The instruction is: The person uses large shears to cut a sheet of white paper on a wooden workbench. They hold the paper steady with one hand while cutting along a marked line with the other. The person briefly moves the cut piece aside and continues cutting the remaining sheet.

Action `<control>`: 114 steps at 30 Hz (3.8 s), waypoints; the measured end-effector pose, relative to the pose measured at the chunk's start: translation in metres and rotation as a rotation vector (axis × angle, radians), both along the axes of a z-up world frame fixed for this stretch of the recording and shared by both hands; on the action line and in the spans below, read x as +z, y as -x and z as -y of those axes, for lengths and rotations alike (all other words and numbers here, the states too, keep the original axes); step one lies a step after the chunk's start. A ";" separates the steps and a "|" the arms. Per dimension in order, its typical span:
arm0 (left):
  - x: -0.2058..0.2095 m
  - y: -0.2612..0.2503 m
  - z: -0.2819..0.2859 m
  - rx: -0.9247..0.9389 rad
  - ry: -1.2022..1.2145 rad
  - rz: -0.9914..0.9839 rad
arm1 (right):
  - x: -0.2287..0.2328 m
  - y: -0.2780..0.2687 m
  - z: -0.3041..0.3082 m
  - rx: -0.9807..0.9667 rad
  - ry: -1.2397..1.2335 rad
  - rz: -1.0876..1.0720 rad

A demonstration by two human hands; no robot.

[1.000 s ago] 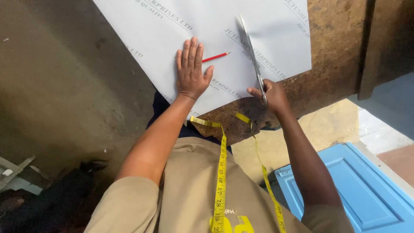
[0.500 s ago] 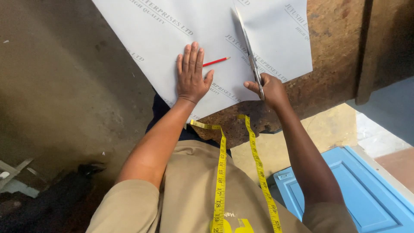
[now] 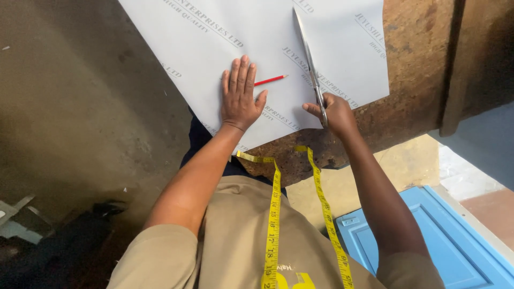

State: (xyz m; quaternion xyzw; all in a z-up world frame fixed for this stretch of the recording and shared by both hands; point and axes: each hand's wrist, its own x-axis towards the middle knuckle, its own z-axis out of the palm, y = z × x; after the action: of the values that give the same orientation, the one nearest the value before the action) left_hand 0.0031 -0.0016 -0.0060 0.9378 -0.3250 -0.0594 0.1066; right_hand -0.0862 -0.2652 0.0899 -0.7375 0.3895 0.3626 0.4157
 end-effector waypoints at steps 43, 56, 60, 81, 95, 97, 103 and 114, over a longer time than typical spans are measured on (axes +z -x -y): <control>-0.013 0.005 0.003 0.036 0.175 0.119 | -0.031 -0.076 0.007 -0.041 -0.011 0.202; 0.008 0.002 -0.001 -0.004 -0.005 -0.008 | 0.013 -0.125 -0.009 -0.102 -0.022 0.084; 0.010 0.001 0.000 -0.007 0.012 -0.013 | 0.011 -0.126 -0.009 -0.120 -0.034 0.092; 0.010 0.000 0.000 0.005 0.048 0.005 | 0.013 -0.169 -0.007 -0.080 -0.021 0.145; 0.006 0.001 -0.001 0.010 0.044 0.015 | 0.008 -0.206 -0.001 -0.096 -0.045 0.139; 0.005 0.001 0.000 0.011 0.044 0.007 | 0.004 -0.202 0.001 -0.133 -0.072 0.192; 0.006 0.002 -0.001 0.013 0.065 0.002 | -0.005 -0.208 0.004 -0.148 -0.121 0.183; 0.005 0.003 0.000 0.017 0.081 -0.007 | -0.012 -0.243 0.007 -0.127 -0.148 0.243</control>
State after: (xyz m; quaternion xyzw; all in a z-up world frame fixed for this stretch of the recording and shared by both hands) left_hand 0.0005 -0.0011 -0.0014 0.9353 -0.3187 -0.0487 0.1459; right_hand 0.1565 -0.2720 0.0784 -0.7172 0.3545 0.2714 0.5351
